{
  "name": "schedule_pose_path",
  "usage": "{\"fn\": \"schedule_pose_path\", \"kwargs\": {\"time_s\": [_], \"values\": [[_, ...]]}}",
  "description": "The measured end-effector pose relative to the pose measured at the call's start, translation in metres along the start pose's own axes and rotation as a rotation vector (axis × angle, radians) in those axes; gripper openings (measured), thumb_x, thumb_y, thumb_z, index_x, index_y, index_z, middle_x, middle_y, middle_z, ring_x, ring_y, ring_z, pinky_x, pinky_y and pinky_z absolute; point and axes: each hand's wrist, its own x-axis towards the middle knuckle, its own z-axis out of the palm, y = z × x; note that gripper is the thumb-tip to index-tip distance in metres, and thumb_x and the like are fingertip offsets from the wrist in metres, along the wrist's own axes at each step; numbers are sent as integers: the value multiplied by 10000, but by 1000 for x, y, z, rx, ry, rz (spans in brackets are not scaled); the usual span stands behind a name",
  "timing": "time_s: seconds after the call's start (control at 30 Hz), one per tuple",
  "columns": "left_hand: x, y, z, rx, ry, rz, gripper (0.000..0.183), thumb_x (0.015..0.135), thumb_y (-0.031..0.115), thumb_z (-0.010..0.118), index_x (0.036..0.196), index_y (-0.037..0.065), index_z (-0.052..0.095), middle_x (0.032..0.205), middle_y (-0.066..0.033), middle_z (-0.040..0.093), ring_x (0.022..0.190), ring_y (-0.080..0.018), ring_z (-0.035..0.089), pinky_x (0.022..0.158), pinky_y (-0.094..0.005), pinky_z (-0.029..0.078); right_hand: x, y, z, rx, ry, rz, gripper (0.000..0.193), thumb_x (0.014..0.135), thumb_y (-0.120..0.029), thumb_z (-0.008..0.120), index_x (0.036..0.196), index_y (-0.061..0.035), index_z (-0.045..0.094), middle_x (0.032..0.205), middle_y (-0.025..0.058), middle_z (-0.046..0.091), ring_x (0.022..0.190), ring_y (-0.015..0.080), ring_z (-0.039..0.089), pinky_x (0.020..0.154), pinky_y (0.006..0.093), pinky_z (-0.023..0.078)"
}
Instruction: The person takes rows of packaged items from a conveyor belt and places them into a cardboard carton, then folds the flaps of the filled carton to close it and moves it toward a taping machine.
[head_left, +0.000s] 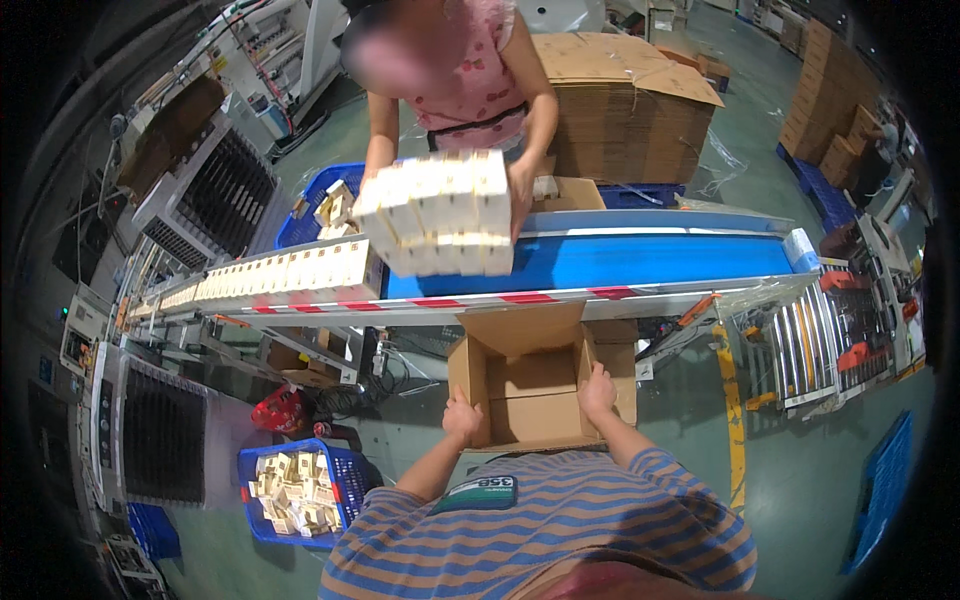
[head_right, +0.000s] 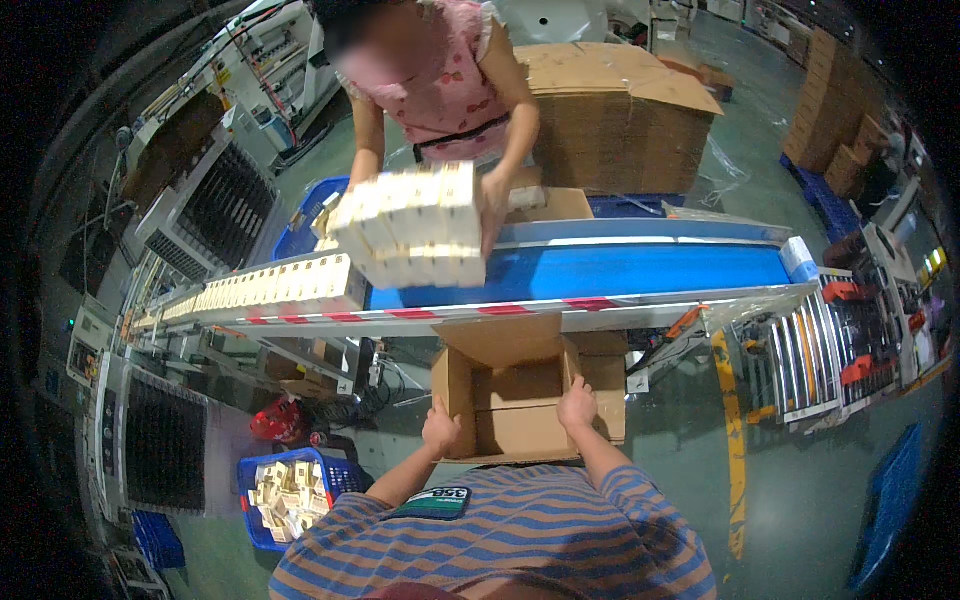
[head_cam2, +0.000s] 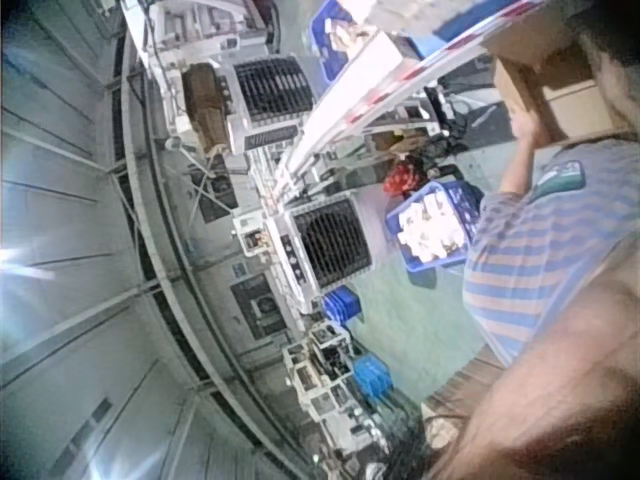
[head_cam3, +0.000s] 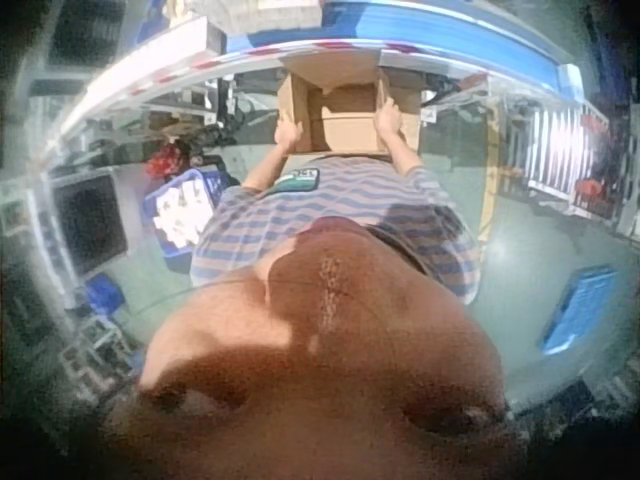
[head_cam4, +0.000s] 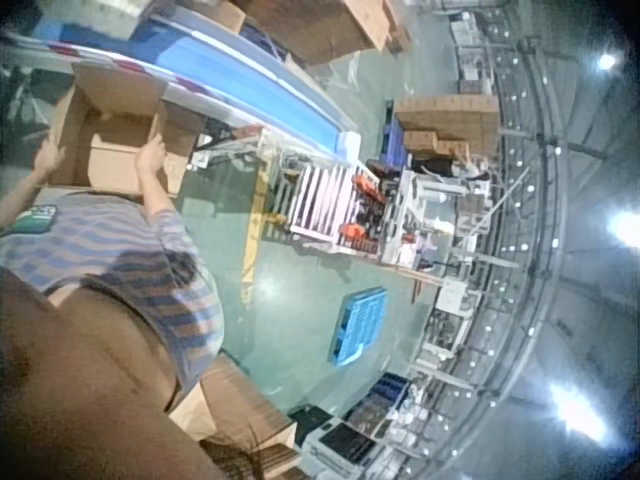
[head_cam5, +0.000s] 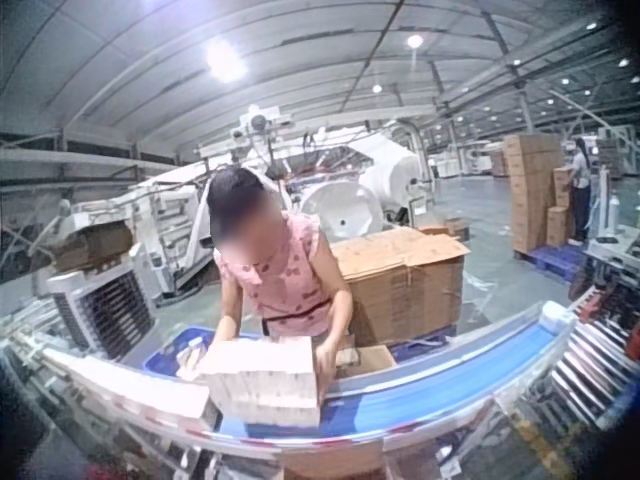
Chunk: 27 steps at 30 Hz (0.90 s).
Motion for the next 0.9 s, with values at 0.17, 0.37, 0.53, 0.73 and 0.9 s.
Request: {"fn": "schedule_pose_path", "kwargs": {"time_s": [0.17, 0.37, 0.53, 0.73, 0.9], "values": [[-2, 2, 0, -25, 9, 16, 789, 804, 380, 636, 1429, 126, 226, 1214, -212, 492, 1042, -367, 555, 844, -433, 487, 2, 3, 3, 13, 16, 1, 445, 778, -88, 575, 1205, -68, 452, 1024, 221, 570, 961, 382, 562, 820, 461, 466], [-3, 3, 0, -27, 22, 24, 785, 805, 362, 633, 1428, 117, 224, 1214, -213, 493, 1051, -375, 547, 858, -436, 479, 3, 7, 8, 0, 45, -16, 447, 779, -96, 574, 1208, -72, 448, 1021, 216, 571, 939, 384, 570, 808, 467, 469], [-1, 1, 4, -41, 30, 27, 788, 803, 359, 633, 1430, 117, 222, 1232, -218, 483, 1072, -376, 539, 880, -446, 465, 2, 9, 8, -5, 66, -41, 444, 780, -105, 583, 1202, -74, 450, 1024, 210, 571, 910, 390, 579, 792, 469, 475], [-6, 10, -7, -34, -22, -35, 772, 807, 391, 627, 1415, 111, 242, 1272, -194, 466, 1105, -364, 524, 905, -446, 450, -2, 4, -5, 2, -5, -19, 464, 785, -132, 610, 1210, -59, 439, 1037, 220, 566, 961, 387, 564, 831, 467, 460], [-16, 23, -13, 2, -48, -100, 744, 809, 411, 626, 1387, 99, 276, 1285, -184, 461, 1127, -357, 519, 913, -442, 451, 1, 20, 1, 42, 12, -26, 515, 785, -173, 618, 1249, -81, 413, 1067, 212, 557, 971, 384, 564, 819, 479, 464]]}}
